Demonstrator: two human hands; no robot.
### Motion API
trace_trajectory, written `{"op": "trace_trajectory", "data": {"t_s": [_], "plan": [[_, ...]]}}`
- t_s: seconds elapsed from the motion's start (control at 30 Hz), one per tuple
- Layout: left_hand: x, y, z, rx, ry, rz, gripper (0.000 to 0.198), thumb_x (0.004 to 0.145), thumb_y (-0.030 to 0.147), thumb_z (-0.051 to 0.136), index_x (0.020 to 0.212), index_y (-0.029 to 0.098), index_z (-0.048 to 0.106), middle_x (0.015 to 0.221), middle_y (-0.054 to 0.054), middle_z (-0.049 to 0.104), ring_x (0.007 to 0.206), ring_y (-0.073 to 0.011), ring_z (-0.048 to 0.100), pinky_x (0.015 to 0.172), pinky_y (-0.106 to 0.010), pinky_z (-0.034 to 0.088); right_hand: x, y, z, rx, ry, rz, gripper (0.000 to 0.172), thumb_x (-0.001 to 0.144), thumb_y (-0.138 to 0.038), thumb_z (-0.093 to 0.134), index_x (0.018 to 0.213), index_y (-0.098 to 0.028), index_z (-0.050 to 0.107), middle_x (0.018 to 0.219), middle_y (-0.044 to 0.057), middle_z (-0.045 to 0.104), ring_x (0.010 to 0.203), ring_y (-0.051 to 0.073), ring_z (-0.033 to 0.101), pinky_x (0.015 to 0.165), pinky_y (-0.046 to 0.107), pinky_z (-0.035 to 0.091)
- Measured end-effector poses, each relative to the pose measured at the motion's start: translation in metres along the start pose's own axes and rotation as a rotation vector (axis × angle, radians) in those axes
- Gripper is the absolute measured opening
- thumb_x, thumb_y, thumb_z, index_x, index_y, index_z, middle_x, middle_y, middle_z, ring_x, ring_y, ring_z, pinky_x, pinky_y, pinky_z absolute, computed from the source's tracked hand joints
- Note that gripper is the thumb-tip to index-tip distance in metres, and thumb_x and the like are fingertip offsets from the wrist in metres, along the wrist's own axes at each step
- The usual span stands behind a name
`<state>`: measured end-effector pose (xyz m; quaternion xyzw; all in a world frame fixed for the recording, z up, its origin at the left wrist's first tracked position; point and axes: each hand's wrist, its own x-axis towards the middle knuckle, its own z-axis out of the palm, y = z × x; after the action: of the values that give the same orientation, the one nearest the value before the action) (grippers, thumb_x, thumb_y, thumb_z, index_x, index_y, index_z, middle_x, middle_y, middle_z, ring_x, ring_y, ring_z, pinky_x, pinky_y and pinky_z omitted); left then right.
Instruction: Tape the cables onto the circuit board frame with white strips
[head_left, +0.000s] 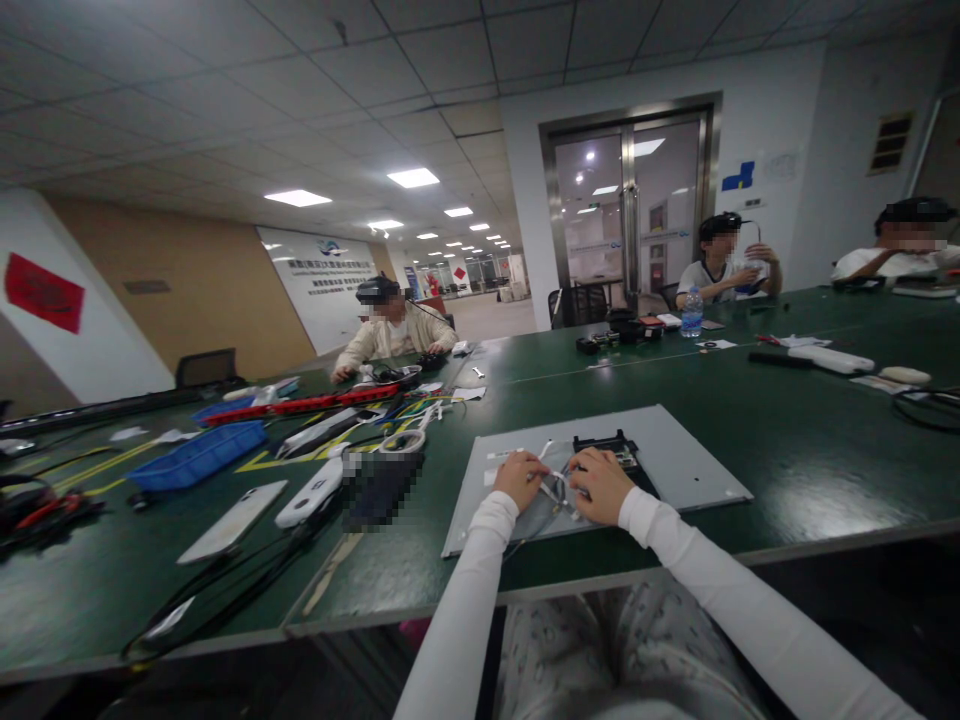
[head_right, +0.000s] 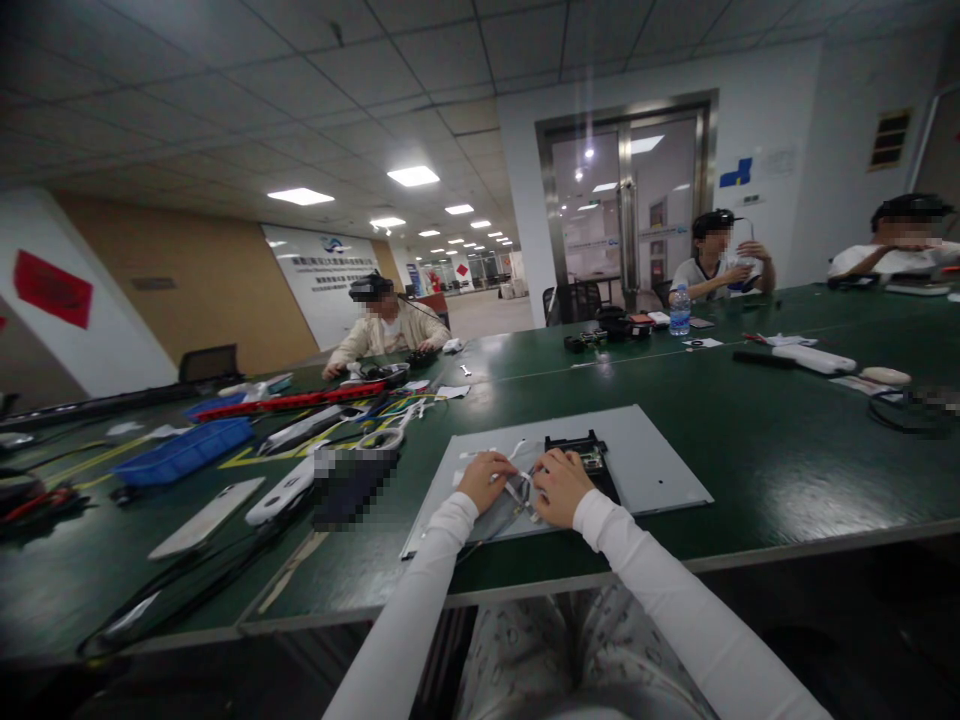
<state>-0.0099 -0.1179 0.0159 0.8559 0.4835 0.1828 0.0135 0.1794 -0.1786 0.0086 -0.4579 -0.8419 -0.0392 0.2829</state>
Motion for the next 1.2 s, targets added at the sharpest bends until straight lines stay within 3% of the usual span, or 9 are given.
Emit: {"op": "trace_trajectory", "data": {"t_s": [0.43, 0.7, 0.83, 1.0, 1.2], "plan": [[0.0, -0.0026, 0.0001, 0.046, 0.012, -0.037, 0.025, 0.071, 0.015, 0.047, 0.083, 0.026, 0.066, 0.092, -0.002, 0.058, 0.097, -0.0179, 0.045, 0.088, -0.032, 0.034, -0.0044, 0.0028, -0.0024, 0.024, 0.05, -0.021, 0.013, 0.065, -0.015, 0.048, 0.058, -0.017, 0.059, 0.092, 0.002, 0.055, 0.093, 0.018, 0.037, 0.079, 0.034, 0.023], [-0.0012, -0.0039, 0.0015, 0.083, 0.047, -0.064, 0.023, 0.071, 0.017, 0.047, 0.082, 0.027, 0.065, 0.094, 0.0, 0.057, 0.098, -0.0182, 0.043, 0.086, -0.032, 0.034, -0.007, 0.002, -0.0034, 0.027, 0.035, 0.007, 0.013, 0.064, -0.018, 0.051, 0.07, -0.02, 0.063, 0.097, 0.002, 0.053, 0.097, 0.019, 0.035, 0.08, 0.035, 0.022], [-0.0017, -0.0055, -0.0005, 0.102, 0.082, -0.14, 0.023, 0.073, 0.017, 0.045, 0.081, 0.026, 0.064, 0.095, -0.001, 0.058, 0.099, -0.0194, 0.043, 0.083, -0.034, 0.034, -0.0064, 0.0013, -0.0044, 0.012, 0.025, 0.012, 0.012, 0.066, -0.017, 0.049, 0.062, -0.018, 0.06, 0.096, 0.002, 0.053, 0.096, 0.018, 0.036, 0.079, 0.035, 0.023], [-0.0029, -0.0056, -0.0068, 0.108, 0.097, -0.25, 0.033, 0.069, 0.005, 0.042, 0.087, 0.024, 0.061, 0.101, -0.001, 0.058, 0.103, -0.0196, 0.042, 0.083, -0.034, 0.033, -0.0067, 0.001, -0.0078, 0.023, 0.05, 0.021, 0.013, 0.067, -0.015, 0.048, 0.061, -0.017, 0.059, 0.094, 0.002, 0.055, 0.094, 0.018, 0.037, 0.079, 0.034, 0.023], [-0.003, -0.0013, -0.0066, 0.038, 0.075, -0.066, 0.038, 0.061, -0.002, 0.04, 0.073, 0.024, 0.065, 0.096, 0.001, 0.059, 0.1, -0.018, 0.043, 0.088, -0.034, 0.029, -0.0069, 0.002, -0.0078, 0.042, 0.095, 0.038, 0.012, 0.068, -0.014, 0.048, 0.064, -0.018, 0.059, 0.092, 0.002, 0.057, 0.093, 0.018, 0.038, 0.079, 0.034, 0.024]]}}
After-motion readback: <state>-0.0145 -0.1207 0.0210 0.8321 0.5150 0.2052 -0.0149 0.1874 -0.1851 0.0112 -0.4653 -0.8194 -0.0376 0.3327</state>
